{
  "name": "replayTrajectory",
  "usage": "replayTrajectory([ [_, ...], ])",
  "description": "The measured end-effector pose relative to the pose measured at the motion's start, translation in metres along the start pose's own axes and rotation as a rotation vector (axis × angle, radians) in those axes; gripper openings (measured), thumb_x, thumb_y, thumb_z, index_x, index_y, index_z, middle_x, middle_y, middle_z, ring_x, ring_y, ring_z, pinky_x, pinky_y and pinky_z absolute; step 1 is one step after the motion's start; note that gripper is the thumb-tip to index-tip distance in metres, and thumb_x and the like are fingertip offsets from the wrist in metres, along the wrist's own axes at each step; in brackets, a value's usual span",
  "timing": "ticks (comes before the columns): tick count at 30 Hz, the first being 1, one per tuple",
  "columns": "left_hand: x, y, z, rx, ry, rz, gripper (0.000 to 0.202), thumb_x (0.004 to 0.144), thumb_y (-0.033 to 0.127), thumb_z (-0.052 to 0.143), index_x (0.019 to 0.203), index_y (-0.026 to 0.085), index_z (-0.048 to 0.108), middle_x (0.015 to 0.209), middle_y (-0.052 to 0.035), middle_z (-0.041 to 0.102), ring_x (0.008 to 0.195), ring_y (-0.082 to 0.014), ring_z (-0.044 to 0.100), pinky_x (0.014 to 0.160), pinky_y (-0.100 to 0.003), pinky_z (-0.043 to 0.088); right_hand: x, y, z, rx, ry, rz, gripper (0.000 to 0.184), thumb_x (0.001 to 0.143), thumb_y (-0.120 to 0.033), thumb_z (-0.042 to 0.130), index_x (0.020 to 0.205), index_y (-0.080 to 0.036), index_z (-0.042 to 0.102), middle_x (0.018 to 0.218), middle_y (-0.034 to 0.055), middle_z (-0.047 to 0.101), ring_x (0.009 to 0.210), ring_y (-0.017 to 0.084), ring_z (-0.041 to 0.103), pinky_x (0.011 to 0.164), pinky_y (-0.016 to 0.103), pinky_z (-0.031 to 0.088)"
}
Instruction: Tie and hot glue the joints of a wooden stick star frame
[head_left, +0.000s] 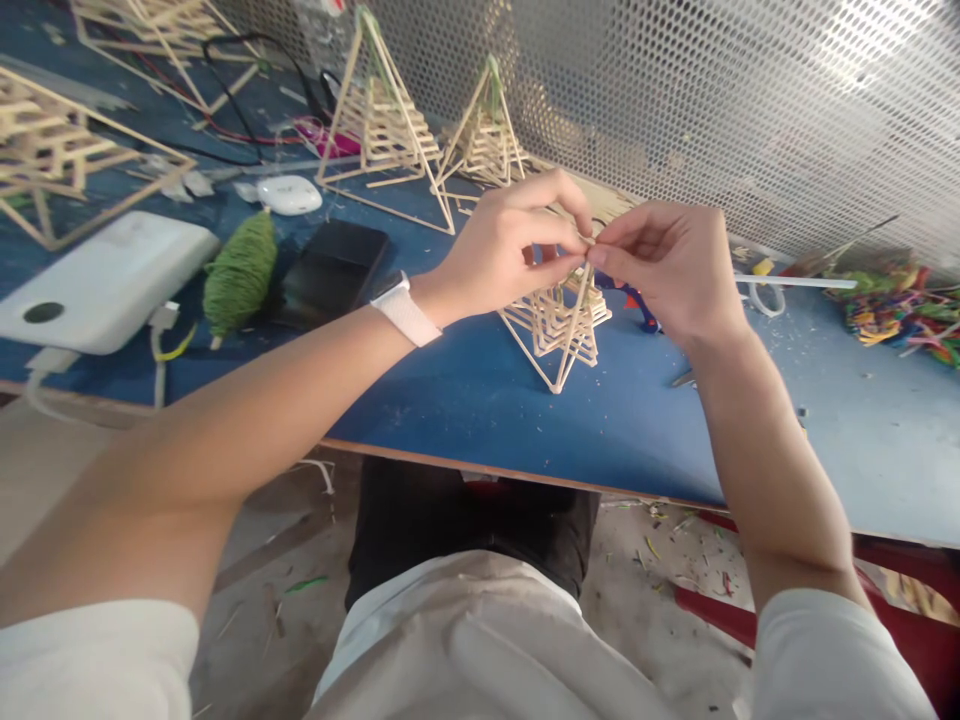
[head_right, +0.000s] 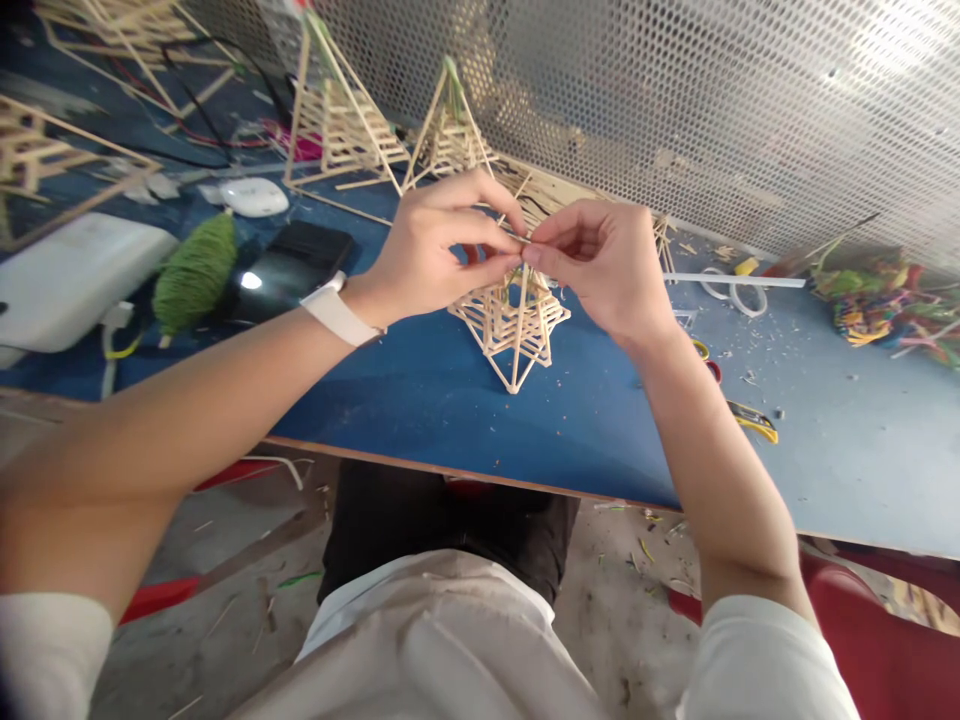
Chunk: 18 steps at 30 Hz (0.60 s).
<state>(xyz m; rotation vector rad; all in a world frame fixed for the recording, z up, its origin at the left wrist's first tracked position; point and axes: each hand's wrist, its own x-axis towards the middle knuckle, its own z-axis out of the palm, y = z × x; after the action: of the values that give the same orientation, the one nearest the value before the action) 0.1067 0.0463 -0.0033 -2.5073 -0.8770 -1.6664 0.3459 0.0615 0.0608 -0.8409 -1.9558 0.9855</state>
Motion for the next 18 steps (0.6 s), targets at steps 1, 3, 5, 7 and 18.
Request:
replayTrajectory([
  [1,0.0,0.001,0.0,-0.007,-0.008,-0.022,0.02,0.112,0.034,0.074,0.103,0.023,0.088,0.124,-0.0123,0.083,0.091,-0.0198,0.078,0.076,-0.037,0.063,0.002,0.001,-0.002,0.01,-0.026,0.017,0.03,0.082,-0.043,0.11,0.089,-0.028,0.085,0.083,0.0029,0.078,0.076,0.019,0.066,0.077,0.042,0.063],
  [3,-0.001,0.002,0.0,-0.021,-0.014,-0.048,0.018,0.112,0.032,0.075,0.103,0.023,0.088,0.125,-0.0126,0.083,0.09,-0.0187,0.076,0.076,-0.035,0.063,0.007,0.004,-0.006,0.031,-0.083,0.046,0.03,0.083,-0.042,0.11,0.092,-0.027,0.085,0.081,0.0024,0.076,0.073,0.017,0.06,0.072,0.041,0.057],
  [5,-0.001,0.004,0.0,-0.034,-0.007,-0.051,0.017,0.111,0.029,0.075,0.102,0.023,0.088,0.125,-0.0125,0.083,0.094,-0.0192,0.076,0.077,-0.035,0.063,0.01,0.008,-0.009,0.065,-0.129,0.079,0.03,0.084,-0.043,0.109,0.093,-0.027,0.086,0.078,0.0009,0.074,0.07,0.016,0.054,0.066,0.039,0.049],
  [7,0.0,0.005,0.0,-0.051,0.013,-0.038,0.017,0.11,0.026,0.075,0.099,0.023,0.088,0.123,-0.0124,0.083,0.097,-0.0204,0.077,0.077,-0.035,0.063,0.014,0.01,-0.011,0.119,-0.172,0.14,0.031,0.084,-0.045,0.11,0.093,-0.029,0.085,0.078,-0.0003,0.072,0.07,0.015,0.051,0.062,0.037,0.044],
  [18,-0.003,0.006,0.005,-0.161,0.072,-0.205,0.016,0.104,0.037,0.085,0.098,0.023,0.09,0.119,-0.0126,0.082,0.099,-0.0214,0.078,0.069,-0.031,0.061,0.029,0.013,-0.013,0.279,-0.272,0.402,0.044,0.066,-0.039,0.116,0.089,-0.026,0.081,0.08,-0.0032,0.065,0.07,0.013,0.054,0.053,0.027,0.043],
])
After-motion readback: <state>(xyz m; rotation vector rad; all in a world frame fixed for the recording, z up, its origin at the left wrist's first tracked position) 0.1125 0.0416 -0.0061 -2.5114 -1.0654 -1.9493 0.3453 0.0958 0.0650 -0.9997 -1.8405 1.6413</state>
